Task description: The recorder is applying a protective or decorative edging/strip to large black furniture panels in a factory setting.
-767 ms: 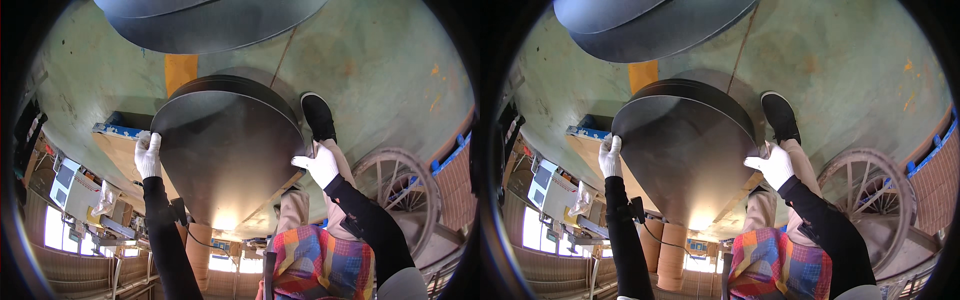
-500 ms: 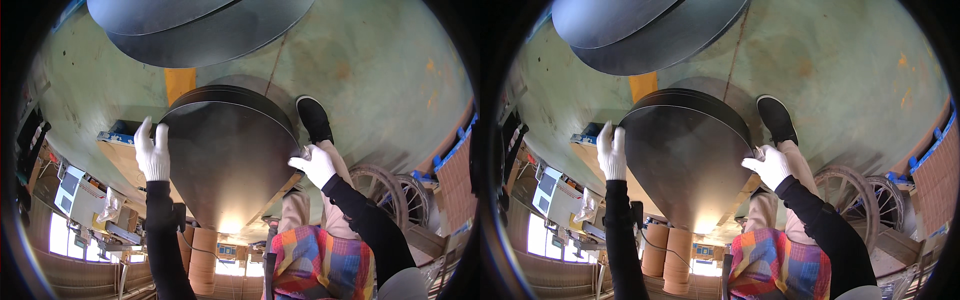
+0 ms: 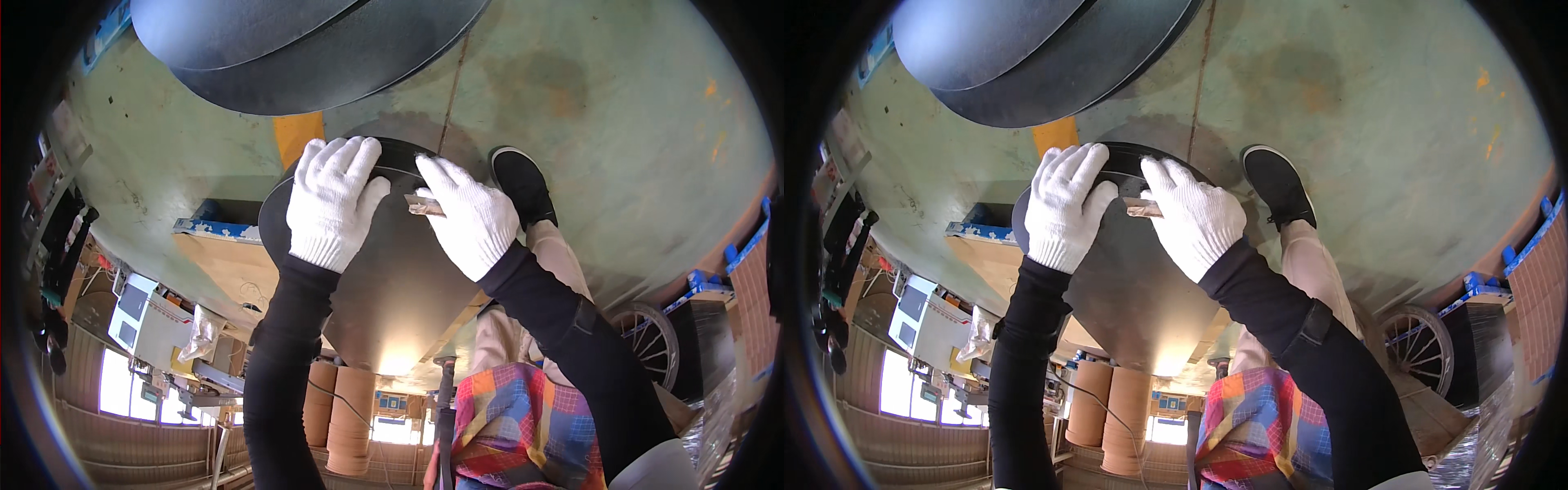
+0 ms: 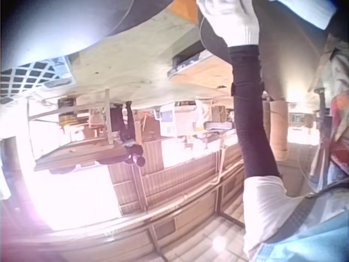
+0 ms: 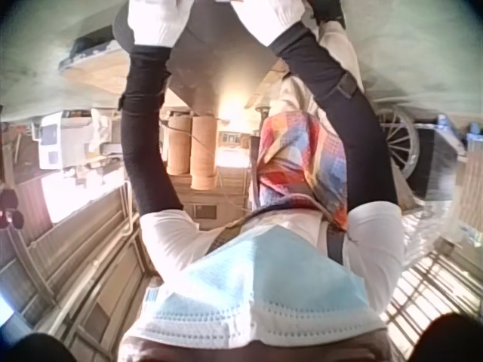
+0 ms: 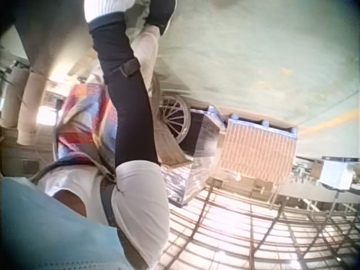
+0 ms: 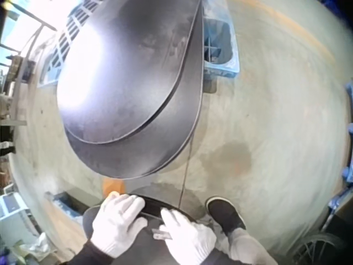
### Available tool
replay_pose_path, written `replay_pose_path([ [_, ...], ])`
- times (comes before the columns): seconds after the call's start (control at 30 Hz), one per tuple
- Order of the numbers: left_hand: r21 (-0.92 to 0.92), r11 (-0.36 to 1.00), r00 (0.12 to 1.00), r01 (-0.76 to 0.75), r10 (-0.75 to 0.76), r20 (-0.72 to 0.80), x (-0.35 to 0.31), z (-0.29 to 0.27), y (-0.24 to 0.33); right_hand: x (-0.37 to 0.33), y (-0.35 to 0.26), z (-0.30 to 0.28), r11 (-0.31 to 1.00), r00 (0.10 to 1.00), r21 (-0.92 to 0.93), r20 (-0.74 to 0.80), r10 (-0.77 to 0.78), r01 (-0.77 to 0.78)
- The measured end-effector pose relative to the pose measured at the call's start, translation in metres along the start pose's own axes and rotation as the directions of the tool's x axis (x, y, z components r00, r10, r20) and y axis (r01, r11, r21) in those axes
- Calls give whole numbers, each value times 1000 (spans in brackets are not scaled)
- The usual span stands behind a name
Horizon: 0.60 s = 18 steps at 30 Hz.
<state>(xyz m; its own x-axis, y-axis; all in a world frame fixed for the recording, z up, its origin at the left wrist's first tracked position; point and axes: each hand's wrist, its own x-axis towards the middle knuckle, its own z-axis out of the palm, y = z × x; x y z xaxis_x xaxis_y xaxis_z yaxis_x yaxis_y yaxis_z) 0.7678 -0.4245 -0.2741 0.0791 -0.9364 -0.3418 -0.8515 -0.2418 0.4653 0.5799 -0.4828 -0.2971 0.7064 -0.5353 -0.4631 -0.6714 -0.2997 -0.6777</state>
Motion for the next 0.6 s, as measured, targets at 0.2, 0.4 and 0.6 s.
replay_pose_path([
  [0.2, -3, 999, 998, 52, -52, 39, -4, 2, -4, 1, 1, 5, 999, 999, -27, -25, -37, 36],
  [0.4, -4, 999, 998, 45, -45, 48, -3, 3, -5, 2, 3, 5, 999, 999, -11, 11, -40, 40],
  [0.6, 19, 1000, 999, 22, -22, 26, -4, 5, -3, 2, 3, 5, 998, 998, -16, 7, -56, 57],
])
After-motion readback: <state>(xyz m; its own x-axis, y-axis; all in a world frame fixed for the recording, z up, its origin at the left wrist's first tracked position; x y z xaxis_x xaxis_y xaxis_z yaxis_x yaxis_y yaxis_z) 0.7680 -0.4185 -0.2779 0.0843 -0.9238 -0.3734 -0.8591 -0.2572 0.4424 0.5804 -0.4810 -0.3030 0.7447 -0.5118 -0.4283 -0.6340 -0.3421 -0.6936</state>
